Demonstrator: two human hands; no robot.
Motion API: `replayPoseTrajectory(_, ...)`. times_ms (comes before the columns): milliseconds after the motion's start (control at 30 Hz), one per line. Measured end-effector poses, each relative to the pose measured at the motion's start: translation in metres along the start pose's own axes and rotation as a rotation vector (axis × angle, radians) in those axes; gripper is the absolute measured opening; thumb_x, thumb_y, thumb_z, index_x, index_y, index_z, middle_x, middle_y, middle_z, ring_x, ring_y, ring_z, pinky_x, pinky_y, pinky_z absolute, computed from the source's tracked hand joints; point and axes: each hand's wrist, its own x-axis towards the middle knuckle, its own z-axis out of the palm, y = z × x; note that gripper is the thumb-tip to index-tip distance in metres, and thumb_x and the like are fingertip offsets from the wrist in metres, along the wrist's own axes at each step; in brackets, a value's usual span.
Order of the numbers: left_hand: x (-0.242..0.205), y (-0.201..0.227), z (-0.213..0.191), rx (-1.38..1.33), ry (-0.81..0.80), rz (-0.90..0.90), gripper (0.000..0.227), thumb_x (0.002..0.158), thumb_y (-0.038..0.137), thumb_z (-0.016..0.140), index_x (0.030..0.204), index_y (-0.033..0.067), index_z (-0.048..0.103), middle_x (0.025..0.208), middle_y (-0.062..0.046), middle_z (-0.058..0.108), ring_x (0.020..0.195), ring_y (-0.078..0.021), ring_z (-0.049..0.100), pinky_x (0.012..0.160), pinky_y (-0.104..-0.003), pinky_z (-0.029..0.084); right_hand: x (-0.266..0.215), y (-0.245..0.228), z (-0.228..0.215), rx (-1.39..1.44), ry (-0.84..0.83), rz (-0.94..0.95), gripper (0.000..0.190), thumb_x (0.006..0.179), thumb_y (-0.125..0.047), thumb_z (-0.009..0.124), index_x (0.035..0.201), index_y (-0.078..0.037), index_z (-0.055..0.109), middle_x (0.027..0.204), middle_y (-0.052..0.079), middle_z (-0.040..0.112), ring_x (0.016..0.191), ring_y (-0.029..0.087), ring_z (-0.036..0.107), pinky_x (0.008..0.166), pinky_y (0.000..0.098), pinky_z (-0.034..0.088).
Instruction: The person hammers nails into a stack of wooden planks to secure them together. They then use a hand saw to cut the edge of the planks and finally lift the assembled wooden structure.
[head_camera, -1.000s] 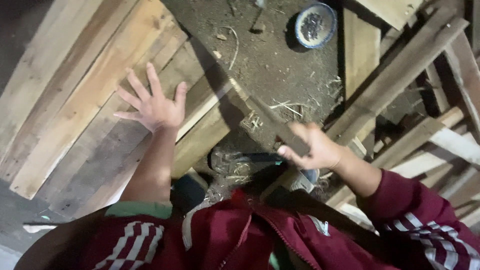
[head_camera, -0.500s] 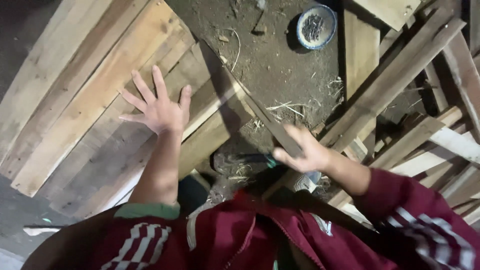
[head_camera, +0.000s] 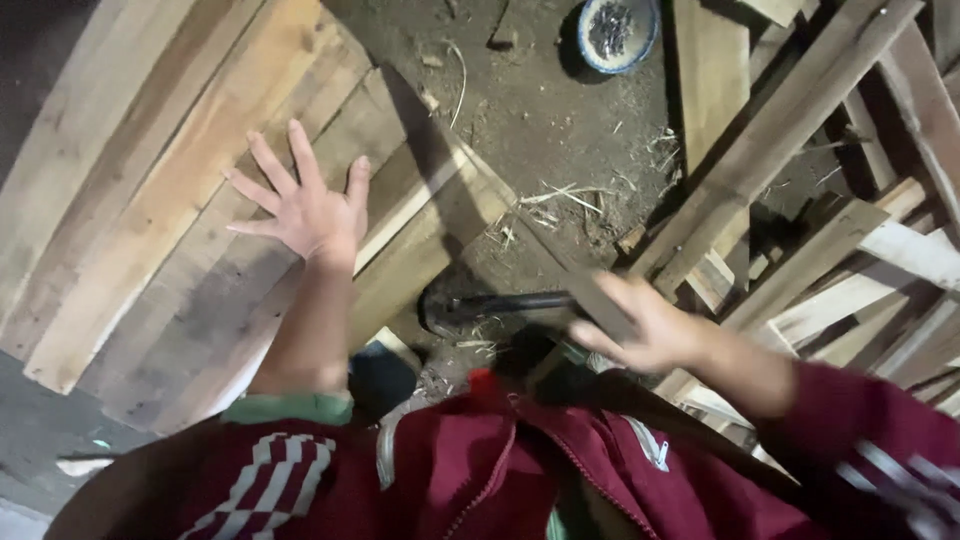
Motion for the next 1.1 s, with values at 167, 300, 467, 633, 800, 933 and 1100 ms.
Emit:
replayPoseTrajectory(167,0.005,0.005,-0.002,-0.008,-0.001,-0.003,0.081,0.098,0.072,0.067,0.162,0.0343,0.034,0.167,-0.011,0.019,0.146,-0.056,0.006,0.094,-0.093,0.003,-0.022,0.038,-0.001,-0.018,-0.006,0.158,0.023,0.083,-0.024,0.072,0.095,-0.005,0.07,0.063,0.006,0.07,0.043,0.013,0.059,0.04,0.0239,0.05)
replayPoseTrajectory(300,0.003,0.002,0.0,0.0,0.015,0.017,0.081,0.097,0.072,0.063,0.162,0.0341,0.033,0.167,-0.011,0.019,0.146,-0.0563,0.006,0.092,-0.094,0.003,0.026,0.113,0.026,-0.011,0.061,-0.097,0.03,0.09,-0.018,0.075,0.107,0.002,0.06,0.078,0.016,0.064,0.054,0.02,0.058,0.047,0.0305,0.047)
replayPoseTrajectory(467,0.003,0.003,-0.007,-0.019,0.054,0.021,0.08,0.097,0.074,0.062,0.16,0.0306,0.038,0.164,-0.015,0.026,0.144,-0.0579,0.01,0.091,-0.093,0.002,-0.036,0.045,-0.017,-0.077,-0.092,0.07,0.023,0.086,-0.02,0.073,0.097,-0.003,0.064,0.073,0.011,0.074,0.048,0.022,0.064,0.046,0.0299,0.052)
replayPoseTrajectory(633,0.007,0.019,-0.029,-0.019,-0.31,-0.099,0.094,0.09,0.086,0.038,0.169,0.0361,0.022,0.17,-0.009,-0.003,0.149,-0.0516,-0.011,0.103,-0.09,-0.006,-0.01,0.048,-0.015,0.037,-0.24,-0.066,0.02,0.106,-0.025,0.047,0.096,-0.009,0.056,0.07,-0.003,0.058,0.049,0.002,0.057,0.038,0.0132,0.048)
replayPoseTrajectory(800,0.007,0.013,-0.026,-0.061,-0.249,-0.091,0.094,0.09,0.087,0.037,0.168,0.0349,0.024,0.171,-0.01,0.003,0.149,-0.0512,-0.009,0.101,-0.089,-0.009,0.042,0.056,0.01,-0.067,-0.174,-0.091,0.03,0.106,-0.031,0.051,0.118,-0.004,0.049,0.073,0.0,0.054,0.055,0.007,0.053,0.046,0.0189,0.046)
replayPoseTrajectory(933,0.007,0.015,-0.031,-0.106,-0.27,-0.102,0.103,0.085,0.093,0.022,0.171,0.0355,0.02,0.171,-0.011,-0.001,0.149,-0.0529,-0.011,0.101,-0.086,-0.016,-0.049,0.027,-0.016,0.047,-0.25,-0.008,0.032,0.106,-0.024,0.053,0.128,-0.001,0.05,0.079,-0.001,0.062,0.05,0.003,0.062,0.034,0.0127,0.052)
replayPoseTrajectory(1100,0.014,0.025,-0.048,-0.059,-0.337,-0.1,0.096,0.089,0.089,0.026,0.169,0.0377,0.015,0.172,-0.01,-0.003,0.149,-0.0528,-0.011,0.103,-0.088,-0.008,-0.025,0.005,-0.005,-0.011,-0.253,0.013,0.031,0.104,-0.034,0.053,0.117,-0.006,0.054,0.08,-0.004,0.062,0.056,0.005,0.063,0.045,0.0177,0.054)
